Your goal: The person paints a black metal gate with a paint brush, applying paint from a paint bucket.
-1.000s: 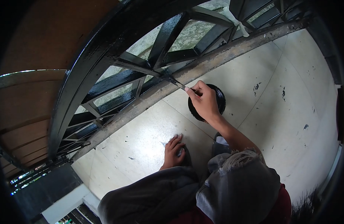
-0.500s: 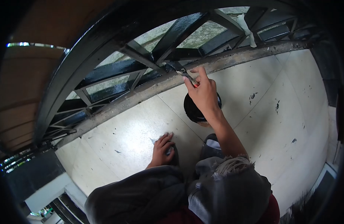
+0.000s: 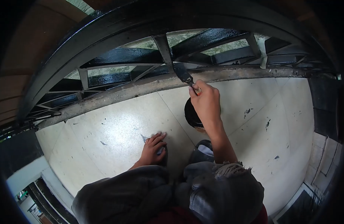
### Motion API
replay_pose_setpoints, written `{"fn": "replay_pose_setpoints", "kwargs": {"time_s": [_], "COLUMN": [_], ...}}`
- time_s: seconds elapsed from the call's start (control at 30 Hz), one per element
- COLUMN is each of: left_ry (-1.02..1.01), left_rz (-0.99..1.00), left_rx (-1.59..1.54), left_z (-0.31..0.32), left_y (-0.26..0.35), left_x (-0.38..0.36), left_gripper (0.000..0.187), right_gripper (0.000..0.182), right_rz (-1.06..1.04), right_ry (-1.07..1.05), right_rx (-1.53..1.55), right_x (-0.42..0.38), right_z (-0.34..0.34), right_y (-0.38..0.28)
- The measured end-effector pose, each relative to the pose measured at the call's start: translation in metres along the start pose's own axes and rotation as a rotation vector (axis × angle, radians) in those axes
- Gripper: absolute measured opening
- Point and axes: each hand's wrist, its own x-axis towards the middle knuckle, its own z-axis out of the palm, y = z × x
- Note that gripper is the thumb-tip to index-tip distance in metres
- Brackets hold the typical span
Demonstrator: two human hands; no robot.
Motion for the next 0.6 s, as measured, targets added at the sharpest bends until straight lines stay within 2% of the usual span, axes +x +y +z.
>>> {"fn": "replay_pose_setpoints", "kwargs": {"time_s": [0.07,0.13,0.2,0.27,0.4,0.6], "left_ry": [-0.002,0.002,-0.004,-0.014,0.005,0.0], "left_rz": [-0.017,-0.02,-0.02,-0.008,-0.011,-0.013], "left_rx": [-0.013,-0.022,-0.027,-0.02,-0.025,-0.028], "left_z": [0.0,0.001,0.0,-0.004,-0.002,-0.003], "left_y": [0.002,0.001,0.002,0.001,0.001,0.002], "left_x": [-0.001,-0.001,-0.002,0.002,-0.002,0.0], "left_gripper": [0.025,0.024,0.024,0.023,0.022,0.022], "right_gripper": [0.018,0.013,0.013,0.013,0.013,0.011], "right_rz": [0.053,-0.069,-0.063,0.141,0.057,0.149], "right_ry": [0.003,0.078,0.014,-0.103,0.015,-0.064], "right_rx": [0.039,0.089,-0.012,0.005,-0.048,-0.014], "right_x": [0.002,0.017,0.015,-0.001,0.004,-0.003], "right_z": [-0.003,0.007,0.007,-0.008,0.0,-0.017], "right_y": [-0.005,-0.008,-0.008,-0.016,-0.003,-0.008]}}
